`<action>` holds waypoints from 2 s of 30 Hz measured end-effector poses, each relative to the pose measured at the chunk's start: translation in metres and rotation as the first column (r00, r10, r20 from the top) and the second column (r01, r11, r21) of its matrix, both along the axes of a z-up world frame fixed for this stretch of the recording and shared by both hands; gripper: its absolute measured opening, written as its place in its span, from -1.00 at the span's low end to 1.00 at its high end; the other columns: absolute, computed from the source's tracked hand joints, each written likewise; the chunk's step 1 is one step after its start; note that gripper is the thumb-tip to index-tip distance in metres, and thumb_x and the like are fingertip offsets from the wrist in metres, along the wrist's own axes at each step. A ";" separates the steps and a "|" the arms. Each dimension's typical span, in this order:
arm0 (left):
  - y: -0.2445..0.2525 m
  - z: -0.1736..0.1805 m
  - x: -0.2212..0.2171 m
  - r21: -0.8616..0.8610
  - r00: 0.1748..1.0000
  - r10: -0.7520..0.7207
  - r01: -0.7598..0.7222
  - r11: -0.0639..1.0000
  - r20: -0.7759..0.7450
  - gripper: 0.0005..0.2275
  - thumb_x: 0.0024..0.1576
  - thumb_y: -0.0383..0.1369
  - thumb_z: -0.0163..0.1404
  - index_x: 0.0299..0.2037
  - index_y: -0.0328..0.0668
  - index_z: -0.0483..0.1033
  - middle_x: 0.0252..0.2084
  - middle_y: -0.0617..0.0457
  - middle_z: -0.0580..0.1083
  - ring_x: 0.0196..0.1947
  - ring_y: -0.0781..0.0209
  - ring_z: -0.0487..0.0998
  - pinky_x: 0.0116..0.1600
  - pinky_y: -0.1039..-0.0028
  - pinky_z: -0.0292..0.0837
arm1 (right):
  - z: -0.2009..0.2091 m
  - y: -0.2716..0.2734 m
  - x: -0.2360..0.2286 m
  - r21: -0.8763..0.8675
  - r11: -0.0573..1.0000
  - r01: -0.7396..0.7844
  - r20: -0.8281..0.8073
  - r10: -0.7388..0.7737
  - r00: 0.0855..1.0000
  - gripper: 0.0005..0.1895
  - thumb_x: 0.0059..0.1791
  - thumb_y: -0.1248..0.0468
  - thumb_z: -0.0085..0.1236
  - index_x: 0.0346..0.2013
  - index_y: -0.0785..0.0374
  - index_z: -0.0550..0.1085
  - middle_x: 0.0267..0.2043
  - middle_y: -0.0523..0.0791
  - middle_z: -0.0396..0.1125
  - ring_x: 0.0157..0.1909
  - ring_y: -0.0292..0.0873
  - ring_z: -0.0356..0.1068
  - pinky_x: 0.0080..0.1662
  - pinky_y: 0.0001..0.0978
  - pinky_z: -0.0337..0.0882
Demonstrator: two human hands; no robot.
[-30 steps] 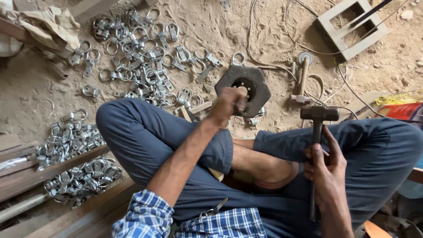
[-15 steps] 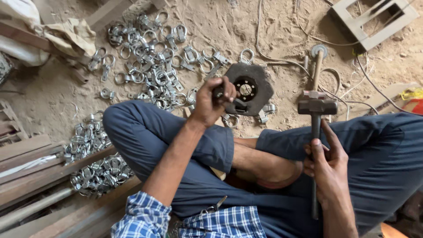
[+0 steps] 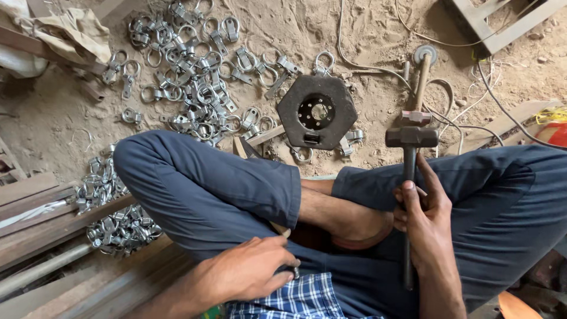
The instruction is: The person sits cross-legged on the ground and repeatedly hammers small metal parts placed on a circular anvil. They use a hammer in their right hand to strike the metal pieces, occasionally adjusting their position with their left hand.
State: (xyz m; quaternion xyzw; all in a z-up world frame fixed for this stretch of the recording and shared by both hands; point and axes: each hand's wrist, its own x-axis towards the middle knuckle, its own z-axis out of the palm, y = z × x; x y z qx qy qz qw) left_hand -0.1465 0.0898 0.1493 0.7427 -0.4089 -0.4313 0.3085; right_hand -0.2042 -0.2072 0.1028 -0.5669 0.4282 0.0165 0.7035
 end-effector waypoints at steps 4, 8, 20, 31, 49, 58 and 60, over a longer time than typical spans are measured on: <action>-0.006 -0.001 0.009 0.223 0.998 -0.035 0.044 0.974 -0.045 -0.79 0.10 -0.28 0.10 -0.27 -0.30 0.66 -0.27 -0.30 0.56 -0.19 -0.25 0.60 0.01 0.07 0.52 | 0.000 0.000 0.000 -0.013 1.000 -0.018 0.010 0.018 1.000 -0.33 0.12 0.29 -0.06 0.55 -0.05 0.13 -0.40 -0.21 0.19 -0.59 -0.45 -0.01 -0.55 -0.58 0.06; -0.021 0.003 0.020 0.245 0.994 -0.104 0.106 0.964 -0.022 -0.78 0.01 -0.27 0.17 -0.45 -0.33 0.63 -0.36 -0.27 0.57 -0.23 -0.24 0.60 -0.09 0.06 0.52 | -0.002 0.000 -0.001 -0.020 1.000 -0.016 0.014 0.016 1.000 -0.33 0.11 0.28 -0.05 0.55 -0.05 0.13 -0.40 -0.21 0.20 -0.58 -0.46 0.00 -0.55 -0.59 0.06; -0.075 -0.074 0.074 -0.017 0.851 0.133 -0.144 0.989 0.508 -0.81 -0.03 -0.32 0.27 -0.31 -0.23 0.63 -0.21 -0.06 0.55 -0.09 -0.05 0.55 0.05 0.20 0.49 | -0.010 -0.002 -0.003 -0.023 0.999 -0.026 0.010 0.026 1.000 -0.31 0.11 0.27 -0.06 0.56 -0.09 0.12 -0.42 -0.20 0.21 -0.60 -0.44 -0.01 -0.56 -0.58 0.04; -0.084 -0.118 0.132 -0.041 0.669 0.218 -0.269 0.962 0.710 -0.65 -0.14 -0.32 0.33 -0.14 -0.20 0.66 -0.05 -0.02 0.53 -0.09 0.09 0.50 0.05 0.30 0.52 | -0.013 -0.003 0.003 -0.018 1.000 -0.020 -0.032 0.020 0.999 -0.32 0.10 0.26 -0.05 0.53 -0.09 0.14 -0.42 -0.20 0.21 -0.60 -0.42 0.01 -0.57 -0.55 0.07; -0.080 -0.139 0.141 -0.415 0.780 0.586 -0.468 0.780 0.222 -0.71 0.17 -0.39 0.12 0.10 -0.14 0.50 0.09 -0.12 0.47 0.11 -0.06 0.55 0.17 0.17 0.55 | -0.014 -0.003 0.005 -0.031 0.999 -0.034 -0.022 0.034 0.999 -0.33 0.10 0.27 -0.06 0.54 -0.04 0.14 -0.43 -0.20 0.20 -0.60 -0.42 0.00 -0.56 -0.55 0.07; -0.083 -0.170 0.138 -0.384 0.749 0.523 -0.379 0.842 0.407 -0.77 0.06 -0.52 0.21 -0.07 -0.25 0.63 -0.06 -0.09 0.58 -0.05 0.10 0.63 -0.01 0.52 0.66 | -0.009 -0.001 0.006 -0.041 0.998 -0.037 -0.062 0.034 0.998 -0.34 0.11 0.25 -0.06 0.54 -0.05 0.14 -0.43 -0.20 0.20 -0.60 -0.42 0.00 -0.56 -0.54 0.08; -0.083 -0.170 0.140 -0.428 0.777 0.527 -0.370 0.825 0.344 -0.82 0.08 -0.53 0.20 -0.11 -0.20 0.65 -0.09 -0.05 0.60 -0.09 0.16 0.65 -0.01 0.53 0.67 | -0.008 0.000 0.007 -0.048 0.998 -0.035 -0.073 0.031 0.997 -0.34 0.11 0.25 -0.06 0.53 -0.04 0.15 -0.43 -0.20 0.21 -0.60 -0.42 0.01 -0.55 -0.54 0.10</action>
